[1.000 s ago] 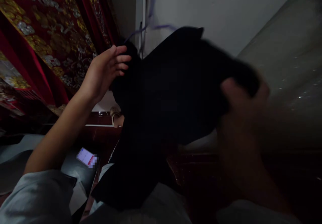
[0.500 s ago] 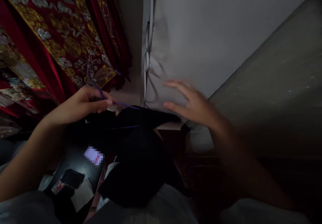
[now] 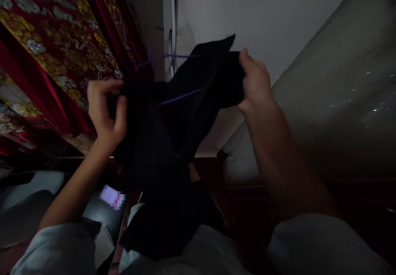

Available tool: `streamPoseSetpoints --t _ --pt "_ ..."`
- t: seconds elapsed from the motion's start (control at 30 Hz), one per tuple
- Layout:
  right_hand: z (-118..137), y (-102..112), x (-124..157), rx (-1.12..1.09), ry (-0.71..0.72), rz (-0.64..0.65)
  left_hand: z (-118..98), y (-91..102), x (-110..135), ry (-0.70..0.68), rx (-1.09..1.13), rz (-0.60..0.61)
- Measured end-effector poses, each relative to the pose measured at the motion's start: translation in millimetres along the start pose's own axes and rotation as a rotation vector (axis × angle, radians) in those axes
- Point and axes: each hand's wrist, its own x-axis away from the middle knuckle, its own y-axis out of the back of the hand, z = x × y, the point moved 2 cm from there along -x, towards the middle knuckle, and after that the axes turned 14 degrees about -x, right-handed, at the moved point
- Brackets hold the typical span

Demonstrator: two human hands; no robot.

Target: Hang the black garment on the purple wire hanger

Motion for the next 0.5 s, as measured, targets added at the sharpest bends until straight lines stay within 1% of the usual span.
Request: streamPoseSetpoints --t 0.03,0.07,0.1,0.13,0.2,0.27,0.3,0.33,0.37,0.4,0.5 --pt "-1 -1 -7 0.003 -0.033 0.010 -5 -2.1 7 -0.074 -0.058 -0.011" --pt "-2 -2 -12 -0.008 -0.058 0.005 -10 -6.2 13 -0.136 -0.100 0.029" --pt "-3 -1 -14 -0.041 -0.059 -0.026 -13 -12.3 19 -0.177 -0.119 0.137" --pt "-4 2 -13 -0.088 -0.036 -0.070 -15 -19.2 25 -0.189 -0.121 0.272" --pt "-7 12 -4 -0.157 0.035 -0.139 -17 -32.8 35 -0.165 -0.118 0.557" --pt "-11 27 10 -0.137 0.090 -0.147 -19 -44.6 46 -0.173 -0.132 0.842" --pt "-14 35 18 -0.103 0.105 -0.142 -21 -49.7 51 -0.192 -0.137 0.961" --pt "-17 43 24 -0.066 0.115 -0.136 -25 -54.7 57 -0.209 -0.136 1.051" --pt "-20 51 30 -0.031 0.124 -0.133 -28 -59.9 62 -0.214 -0.128 1.106" --pt "-23 57 34 0.000 0.126 -0.124 -32 -65.7 68 -0.203 -0.115 1.133" --pt "-34 67 32 0.076 0.079 -0.065 -37 -87.7 84 -0.077 -0.109 1.106"
